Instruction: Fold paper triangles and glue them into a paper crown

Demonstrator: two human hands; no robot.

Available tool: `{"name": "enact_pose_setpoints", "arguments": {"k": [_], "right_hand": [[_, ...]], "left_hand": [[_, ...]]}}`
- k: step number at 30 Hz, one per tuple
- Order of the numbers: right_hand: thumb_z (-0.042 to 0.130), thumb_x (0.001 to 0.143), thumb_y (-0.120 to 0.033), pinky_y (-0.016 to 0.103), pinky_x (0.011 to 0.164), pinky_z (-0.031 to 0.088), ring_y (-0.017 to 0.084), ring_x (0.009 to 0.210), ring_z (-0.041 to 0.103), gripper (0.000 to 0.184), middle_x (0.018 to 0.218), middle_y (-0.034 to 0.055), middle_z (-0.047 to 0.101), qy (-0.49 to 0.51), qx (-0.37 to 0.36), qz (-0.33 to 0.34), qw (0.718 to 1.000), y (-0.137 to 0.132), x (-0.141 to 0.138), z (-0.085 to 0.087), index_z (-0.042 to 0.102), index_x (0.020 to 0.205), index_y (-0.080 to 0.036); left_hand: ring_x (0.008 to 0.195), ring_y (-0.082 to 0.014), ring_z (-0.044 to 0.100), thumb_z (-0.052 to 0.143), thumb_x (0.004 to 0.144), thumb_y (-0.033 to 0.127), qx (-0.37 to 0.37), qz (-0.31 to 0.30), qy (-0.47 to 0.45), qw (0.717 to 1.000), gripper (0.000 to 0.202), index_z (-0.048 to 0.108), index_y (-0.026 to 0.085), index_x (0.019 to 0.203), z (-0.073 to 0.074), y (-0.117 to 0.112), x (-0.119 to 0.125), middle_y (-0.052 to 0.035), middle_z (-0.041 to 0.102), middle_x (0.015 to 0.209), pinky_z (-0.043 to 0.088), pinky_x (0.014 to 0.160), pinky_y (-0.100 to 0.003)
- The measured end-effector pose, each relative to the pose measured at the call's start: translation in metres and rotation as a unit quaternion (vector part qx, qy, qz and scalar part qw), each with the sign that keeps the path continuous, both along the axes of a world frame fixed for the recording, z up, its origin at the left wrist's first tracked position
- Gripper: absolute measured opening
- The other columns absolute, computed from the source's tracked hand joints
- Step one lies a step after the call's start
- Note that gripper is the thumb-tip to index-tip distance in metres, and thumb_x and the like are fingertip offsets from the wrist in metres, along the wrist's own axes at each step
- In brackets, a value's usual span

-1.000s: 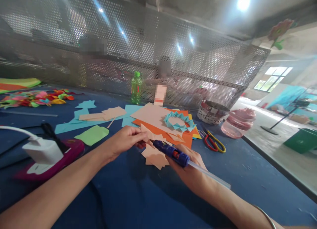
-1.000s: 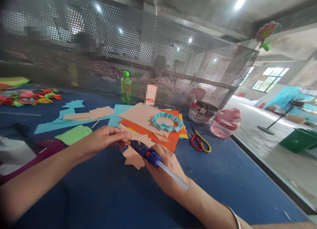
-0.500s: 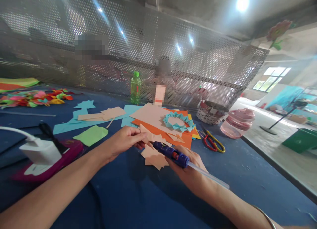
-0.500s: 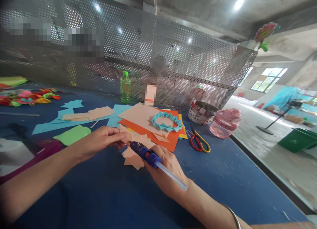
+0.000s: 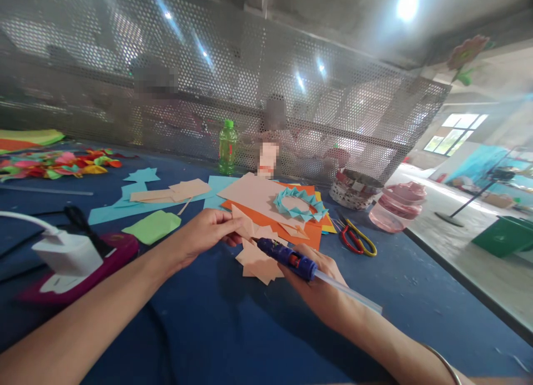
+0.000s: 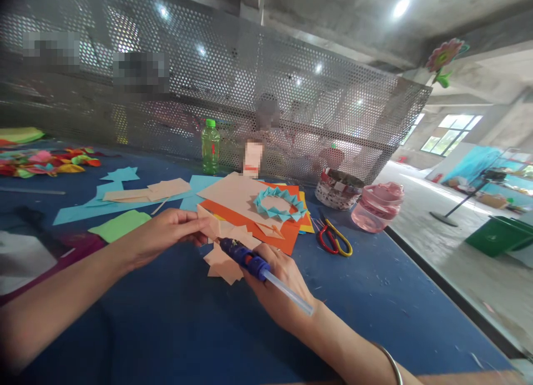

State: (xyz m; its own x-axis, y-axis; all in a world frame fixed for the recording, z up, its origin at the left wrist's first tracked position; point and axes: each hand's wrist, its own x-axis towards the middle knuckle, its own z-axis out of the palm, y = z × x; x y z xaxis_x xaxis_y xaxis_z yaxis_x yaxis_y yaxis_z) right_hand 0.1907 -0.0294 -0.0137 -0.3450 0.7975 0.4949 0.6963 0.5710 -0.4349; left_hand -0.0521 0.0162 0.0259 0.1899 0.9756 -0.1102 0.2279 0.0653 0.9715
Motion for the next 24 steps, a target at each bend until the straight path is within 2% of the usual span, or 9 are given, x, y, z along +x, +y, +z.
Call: {"name": "enact_pose_setpoints", "arguments": {"k": [8,17,24], "right_hand": [[0.059,0.089,-0.031,0.023,0.053,0.038,0.012,0.056,0.055,0.016,0.065,-0.0033,0.059,-0.001,-0.004,0.005,1.000,0.000,0.001,-0.001,0.051,0.077,-0.022],[0.057,0.090,-0.033,0.023,0.051,0.037,0.012,0.054,0.054,0.019,0.063,-0.0029,0.059,-0.009,-0.003,-0.003,1.000,0.001,0.002,-0.002,0.052,0.076,-0.022],[0.056,0.090,-0.035,0.025,0.053,0.040,0.013,0.056,0.054,0.019,0.065,-0.0021,0.060,0.002,-0.047,0.016,0.999,0.000,0.002,0.004,0.053,0.076,-0.022]], "left_hand": [[0.063,-0.0136,0.063,0.068,0.072,0.040,-0.003,0.014,-0.014,1.000,0.026,0.071,0.016,0.065,0.001,0.003,0.000,-0.0036,0.071,0.065,0.051,0.066,-0.024],[0.065,-0.0146,0.064,0.069,0.070,0.046,0.003,0.022,-0.005,1.000,0.031,0.072,0.015,0.069,0.000,0.004,-0.004,-0.0064,0.073,0.069,0.051,0.067,-0.026],[0.065,-0.0154,0.064,0.074,0.063,0.051,0.013,0.049,-0.009,0.999,0.036,0.072,0.015,0.067,-0.003,0.010,-0.011,-0.0054,0.072,0.067,0.053,0.068,-0.028]]}}
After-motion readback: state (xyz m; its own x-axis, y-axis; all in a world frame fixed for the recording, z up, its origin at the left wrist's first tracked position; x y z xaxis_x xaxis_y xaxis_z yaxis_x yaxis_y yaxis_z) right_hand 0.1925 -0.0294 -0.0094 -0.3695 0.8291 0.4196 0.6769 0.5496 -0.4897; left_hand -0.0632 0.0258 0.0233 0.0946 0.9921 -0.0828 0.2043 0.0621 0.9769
